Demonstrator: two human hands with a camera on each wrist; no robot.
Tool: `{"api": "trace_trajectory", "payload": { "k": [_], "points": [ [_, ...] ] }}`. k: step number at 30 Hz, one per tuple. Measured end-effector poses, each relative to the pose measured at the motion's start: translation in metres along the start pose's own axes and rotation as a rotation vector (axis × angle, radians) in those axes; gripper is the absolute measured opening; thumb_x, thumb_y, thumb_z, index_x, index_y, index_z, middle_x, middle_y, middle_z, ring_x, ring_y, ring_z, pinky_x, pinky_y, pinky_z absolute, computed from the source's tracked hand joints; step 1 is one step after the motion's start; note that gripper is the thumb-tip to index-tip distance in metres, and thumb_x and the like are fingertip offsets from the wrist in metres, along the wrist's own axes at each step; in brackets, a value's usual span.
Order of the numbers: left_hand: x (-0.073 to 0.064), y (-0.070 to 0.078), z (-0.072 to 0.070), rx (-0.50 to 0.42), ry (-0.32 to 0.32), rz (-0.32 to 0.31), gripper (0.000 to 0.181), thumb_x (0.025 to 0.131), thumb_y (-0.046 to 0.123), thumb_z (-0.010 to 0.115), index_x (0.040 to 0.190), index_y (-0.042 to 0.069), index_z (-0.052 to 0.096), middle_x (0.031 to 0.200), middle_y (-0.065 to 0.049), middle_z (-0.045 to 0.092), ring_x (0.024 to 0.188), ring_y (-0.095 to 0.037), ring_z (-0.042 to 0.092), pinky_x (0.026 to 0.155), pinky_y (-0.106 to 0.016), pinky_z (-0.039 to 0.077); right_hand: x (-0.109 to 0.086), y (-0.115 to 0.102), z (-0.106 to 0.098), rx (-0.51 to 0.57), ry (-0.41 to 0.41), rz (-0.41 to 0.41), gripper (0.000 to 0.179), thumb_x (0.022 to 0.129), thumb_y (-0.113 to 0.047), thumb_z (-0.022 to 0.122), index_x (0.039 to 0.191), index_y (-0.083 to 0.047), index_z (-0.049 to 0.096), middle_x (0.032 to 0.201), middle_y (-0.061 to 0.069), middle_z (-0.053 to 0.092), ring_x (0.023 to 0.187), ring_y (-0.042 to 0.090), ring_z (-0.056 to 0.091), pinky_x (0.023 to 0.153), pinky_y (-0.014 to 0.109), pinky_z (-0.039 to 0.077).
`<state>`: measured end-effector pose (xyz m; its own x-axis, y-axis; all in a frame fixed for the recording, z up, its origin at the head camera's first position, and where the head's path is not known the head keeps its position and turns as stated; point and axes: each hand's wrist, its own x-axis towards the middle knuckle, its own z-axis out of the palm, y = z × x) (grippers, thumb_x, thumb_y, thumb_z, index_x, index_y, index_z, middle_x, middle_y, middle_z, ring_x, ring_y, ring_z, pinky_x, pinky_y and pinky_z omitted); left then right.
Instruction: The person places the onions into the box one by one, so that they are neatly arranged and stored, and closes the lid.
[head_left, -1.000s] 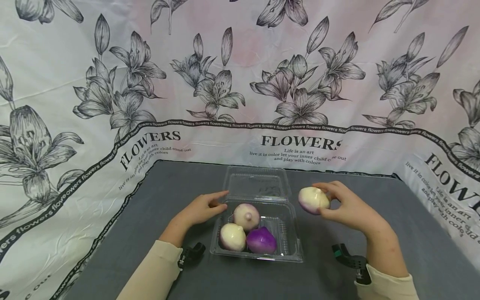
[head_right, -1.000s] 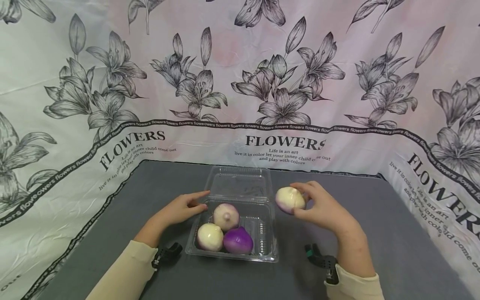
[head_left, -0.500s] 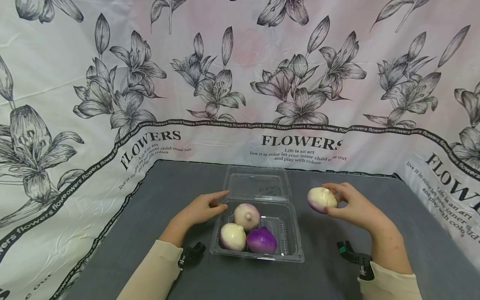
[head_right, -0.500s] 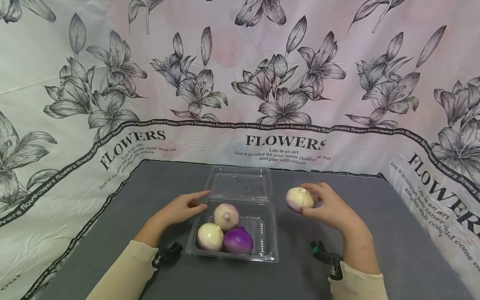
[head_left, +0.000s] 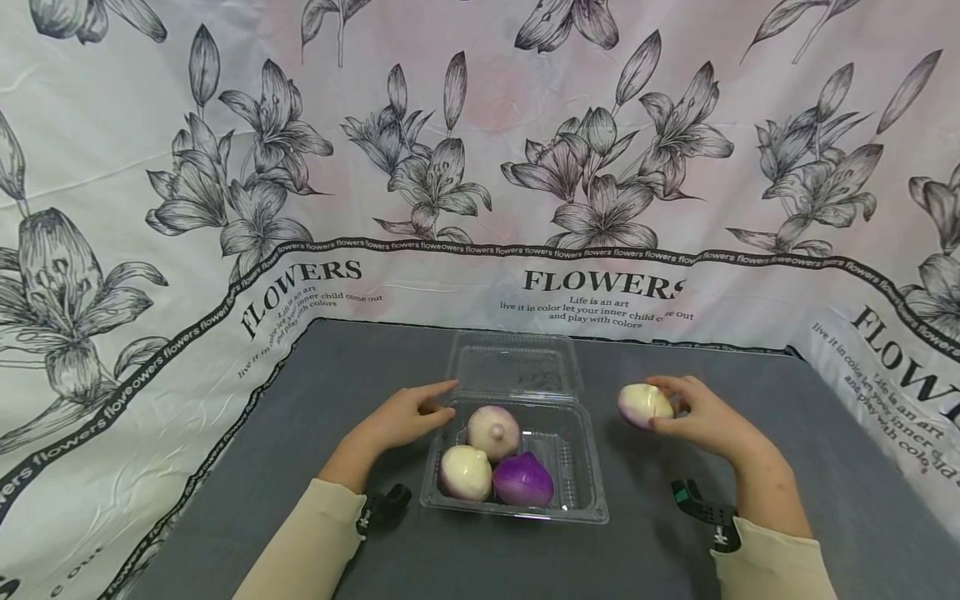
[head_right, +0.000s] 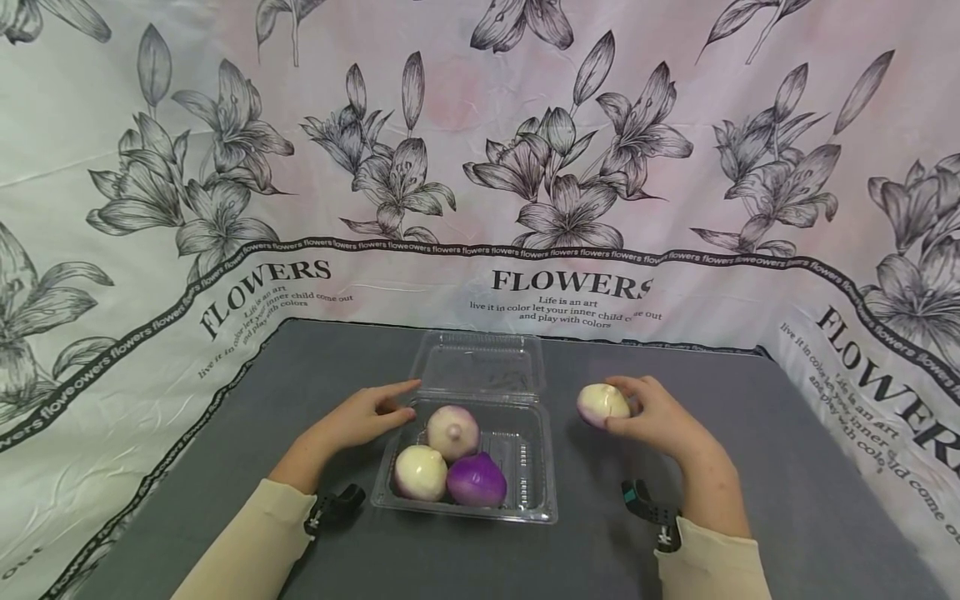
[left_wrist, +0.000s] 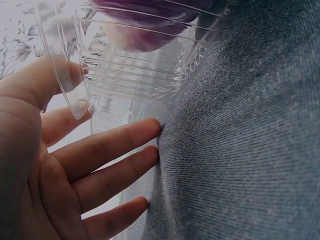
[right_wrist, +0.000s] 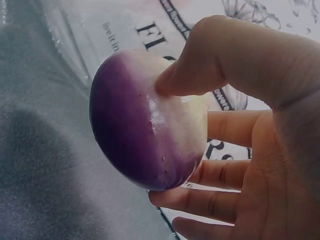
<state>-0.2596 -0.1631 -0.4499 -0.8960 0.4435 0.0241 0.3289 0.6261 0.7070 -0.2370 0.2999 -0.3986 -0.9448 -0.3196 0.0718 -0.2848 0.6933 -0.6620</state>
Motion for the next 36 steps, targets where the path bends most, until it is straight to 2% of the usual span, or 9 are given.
{"api": "trace_trajectory", "payload": {
  "k": [9,14,19,30,36],
  "points": [
    [0.000,0.001,-0.001,0.001,0.000,0.005,0.059,0.103,0.028,0.064,0.158,0.018,0.044,0.121,-0.008,0.072,0.110,-0.023,0.069,0.089,-0.047,0.054,0.004,0.015,0.008,0.010,-0.033,0.011,0.068,0.088,-0.015,0.077,0.144,0.012,0.049,0.114,0.023,0.053,0.090,0.024,0.056,0.071,0.039,0.048],
    [0.000,0.000,0.000,-0.004,-0.001,0.006,0.059,0.103,0.028,0.064,0.158,0.017,0.044,0.120,-0.007,0.072,0.109,-0.022,0.069,0.087,-0.046,0.055,0.006,0.018,0.013,0.004,-0.059,0.010,0.069,0.088,-0.018,0.077,0.144,0.012,0.048,0.116,0.024,0.055,0.093,0.027,0.059,0.074,0.040,0.049],
    [-0.001,0.000,0.000,-0.005,-0.001,0.007,0.059,0.103,0.028,0.064,0.158,0.018,0.044,0.120,-0.007,0.072,0.109,-0.022,0.068,0.087,-0.046,0.055,0.007,0.018,0.016,-0.023,-0.072,0.004,0.070,0.089,-0.020,0.078,0.144,0.013,0.048,0.118,0.025,0.057,0.099,0.034,0.061,0.078,0.041,0.050],
    [0.001,-0.002,0.001,-0.004,-0.003,0.019,0.059,0.103,0.028,0.064,0.158,0.017,0.044,0.120,-0.007,0.072,0.110,-0.023,0.068,0.087,-0.046,0.055,0.009,0.018,0.018,-0.017,-0.099,0.030,0.071,0.090,-0.021,0.077,0.144,0.014,0.047,0.119,0.027,0.054,0.098,0.035,0.061,0.076,0.040,0.051],
    [0.001,-0.003,0.000,-0.010,-0.004,0.013,0.060,0.103,0.029,0.064,0.158,0.017,0.044,0.121,-0.008,0.072,0.111,-0.023,0.068,0.087,-0.046,0.055,0.009,0.015,0.016,-0.010,-0.120,-0.001,0.070,0.090,-0.018,0.076,0.142,0.016,0.046,0.120,0.029,0.058,0.101,0.037,0.064,0.077,0.042,0.052]
  ]
}}
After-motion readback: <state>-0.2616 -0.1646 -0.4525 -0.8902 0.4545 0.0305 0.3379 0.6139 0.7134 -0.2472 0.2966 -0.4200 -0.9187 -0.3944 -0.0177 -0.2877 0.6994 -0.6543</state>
